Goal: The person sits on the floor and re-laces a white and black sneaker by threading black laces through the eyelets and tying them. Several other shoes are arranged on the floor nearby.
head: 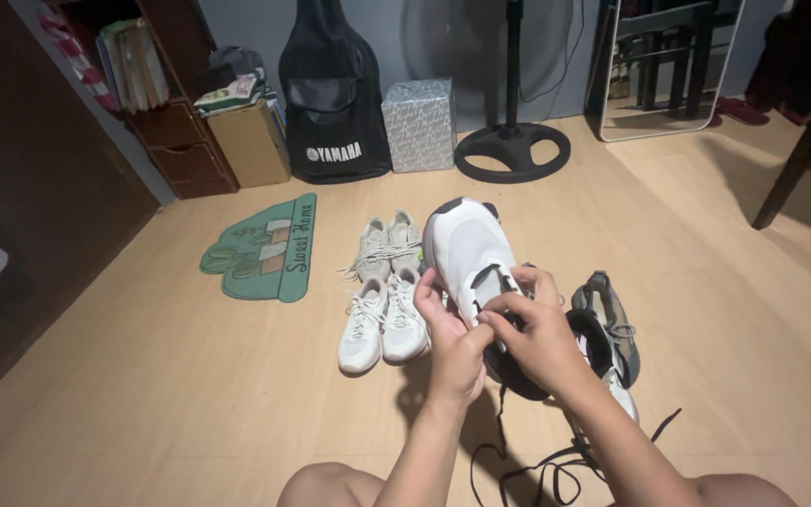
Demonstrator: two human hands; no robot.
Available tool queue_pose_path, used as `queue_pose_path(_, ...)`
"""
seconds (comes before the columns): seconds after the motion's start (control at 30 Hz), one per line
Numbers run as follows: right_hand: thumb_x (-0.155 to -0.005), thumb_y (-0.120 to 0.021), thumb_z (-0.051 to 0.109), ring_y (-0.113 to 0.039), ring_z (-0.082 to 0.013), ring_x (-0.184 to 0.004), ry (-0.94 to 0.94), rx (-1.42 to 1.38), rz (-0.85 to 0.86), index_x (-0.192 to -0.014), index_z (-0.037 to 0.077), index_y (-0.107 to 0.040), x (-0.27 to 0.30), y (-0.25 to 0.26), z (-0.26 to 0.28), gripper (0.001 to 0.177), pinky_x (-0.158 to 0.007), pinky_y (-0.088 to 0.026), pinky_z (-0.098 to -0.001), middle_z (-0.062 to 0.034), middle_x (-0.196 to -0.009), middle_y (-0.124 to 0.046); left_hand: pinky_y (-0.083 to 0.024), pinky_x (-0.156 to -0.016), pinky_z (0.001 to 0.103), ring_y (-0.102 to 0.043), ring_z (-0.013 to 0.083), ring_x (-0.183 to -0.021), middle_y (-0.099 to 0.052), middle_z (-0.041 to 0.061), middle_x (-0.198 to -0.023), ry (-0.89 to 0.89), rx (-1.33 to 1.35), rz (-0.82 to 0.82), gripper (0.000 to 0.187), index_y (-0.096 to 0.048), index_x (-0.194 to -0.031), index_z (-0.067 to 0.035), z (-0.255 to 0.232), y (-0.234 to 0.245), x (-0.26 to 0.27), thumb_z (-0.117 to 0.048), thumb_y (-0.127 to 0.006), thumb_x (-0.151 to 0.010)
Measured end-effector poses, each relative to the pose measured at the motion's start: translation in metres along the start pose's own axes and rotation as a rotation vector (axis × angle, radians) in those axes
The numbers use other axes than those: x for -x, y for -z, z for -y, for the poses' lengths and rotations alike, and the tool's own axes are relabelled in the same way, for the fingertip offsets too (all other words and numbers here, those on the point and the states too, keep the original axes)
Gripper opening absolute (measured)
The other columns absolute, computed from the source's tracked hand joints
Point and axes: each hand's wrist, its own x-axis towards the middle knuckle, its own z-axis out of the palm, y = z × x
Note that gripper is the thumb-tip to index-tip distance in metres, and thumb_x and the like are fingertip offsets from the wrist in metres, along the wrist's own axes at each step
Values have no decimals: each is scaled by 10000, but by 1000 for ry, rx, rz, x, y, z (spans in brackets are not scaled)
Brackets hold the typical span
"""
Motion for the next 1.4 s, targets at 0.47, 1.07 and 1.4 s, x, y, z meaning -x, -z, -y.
queue_pose_path(0.47, -808, -772, 75, -559, -394, -1250, 224, 125, -3, -934, 58, -735, 5, 10, 11, 132, -1008, -471, -446, -200, -1361, -544, -416, -1104, 400, -420, 302, -1397, -305, 199, -1530, 4, 17, -58, 955, -124, -1522, -157, -3, 3, 1, 233, -485, -729)
queue_pose_path(1.07, -943, -619, -36, -759, -292, -941, 235, 94, -366, -1194, 8, -613, 15, 18, 7, 254, -772, -594, -352, -176, -1086, -740, -365, -1177, 553, -428, 478, -1407, -509, 255, -1442, -841, -1487, 90, 136, -614, -1042, -14, -29, -15, -17, -56, -692, -938)
queue_pose_path(1.4, -919, -676, 12, -724, -296, -844, 192, 154, -374, -1107, 6, -655, 17, 28, 16, 189, -704, -569, -357, -167, -1000, -721, -422, -1074, 513, -580, 348, -1101, -630, 144, -1091, -768, -1458, 202, 151, -565, -1058, -14, -30, -3, -24, -38, -646, -933)
